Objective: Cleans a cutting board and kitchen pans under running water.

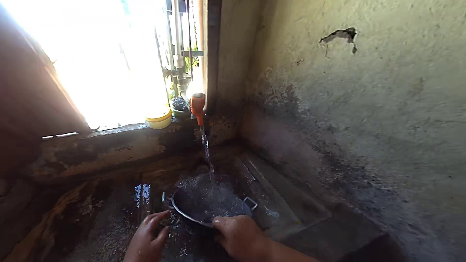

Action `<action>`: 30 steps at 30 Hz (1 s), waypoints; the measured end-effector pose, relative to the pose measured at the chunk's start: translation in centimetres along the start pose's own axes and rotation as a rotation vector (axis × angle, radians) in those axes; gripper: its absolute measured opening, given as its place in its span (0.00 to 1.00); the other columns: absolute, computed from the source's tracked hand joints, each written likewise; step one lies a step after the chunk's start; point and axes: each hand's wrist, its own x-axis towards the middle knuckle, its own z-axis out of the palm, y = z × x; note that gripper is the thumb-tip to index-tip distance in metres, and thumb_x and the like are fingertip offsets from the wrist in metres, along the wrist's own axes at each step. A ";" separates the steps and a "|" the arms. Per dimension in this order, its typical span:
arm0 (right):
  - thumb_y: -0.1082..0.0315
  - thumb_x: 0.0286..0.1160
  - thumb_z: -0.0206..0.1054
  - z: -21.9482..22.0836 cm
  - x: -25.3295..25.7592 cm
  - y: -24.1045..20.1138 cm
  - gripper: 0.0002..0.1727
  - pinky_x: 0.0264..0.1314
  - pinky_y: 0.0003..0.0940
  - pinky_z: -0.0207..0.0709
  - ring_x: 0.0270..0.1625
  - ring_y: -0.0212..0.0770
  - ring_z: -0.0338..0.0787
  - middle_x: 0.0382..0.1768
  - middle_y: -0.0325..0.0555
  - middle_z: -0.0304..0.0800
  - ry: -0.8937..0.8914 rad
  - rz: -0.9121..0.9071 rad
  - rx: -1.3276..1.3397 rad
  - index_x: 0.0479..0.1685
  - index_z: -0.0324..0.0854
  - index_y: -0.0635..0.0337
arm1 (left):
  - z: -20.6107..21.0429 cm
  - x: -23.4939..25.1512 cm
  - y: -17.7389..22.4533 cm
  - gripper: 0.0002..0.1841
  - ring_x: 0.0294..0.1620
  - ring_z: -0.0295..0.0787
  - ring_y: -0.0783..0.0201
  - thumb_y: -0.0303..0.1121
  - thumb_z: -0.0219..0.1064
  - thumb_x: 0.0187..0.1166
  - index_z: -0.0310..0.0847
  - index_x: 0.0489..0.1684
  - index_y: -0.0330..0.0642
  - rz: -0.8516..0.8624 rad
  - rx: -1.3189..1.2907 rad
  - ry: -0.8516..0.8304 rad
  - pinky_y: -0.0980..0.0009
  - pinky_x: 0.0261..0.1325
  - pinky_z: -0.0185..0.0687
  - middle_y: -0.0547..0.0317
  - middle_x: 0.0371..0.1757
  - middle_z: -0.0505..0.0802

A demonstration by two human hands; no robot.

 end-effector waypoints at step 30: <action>0.43 0.89 0.53 -3.4 5.5 7.8 0.29 0.59 0.59 0.84 0.60 0.51 0.90 0.58 0.55 0.89 1.059 0.905 1.863 0.71 0.77 0.58 | -1.8 22.2 19.0 0.28 0.76 0.78 0.39 0.50 0.43 0.96 0.79 0.73 0.36 0.010 0.010 -0.198 0.36 0.77 0.66 0.33 0.71 0.85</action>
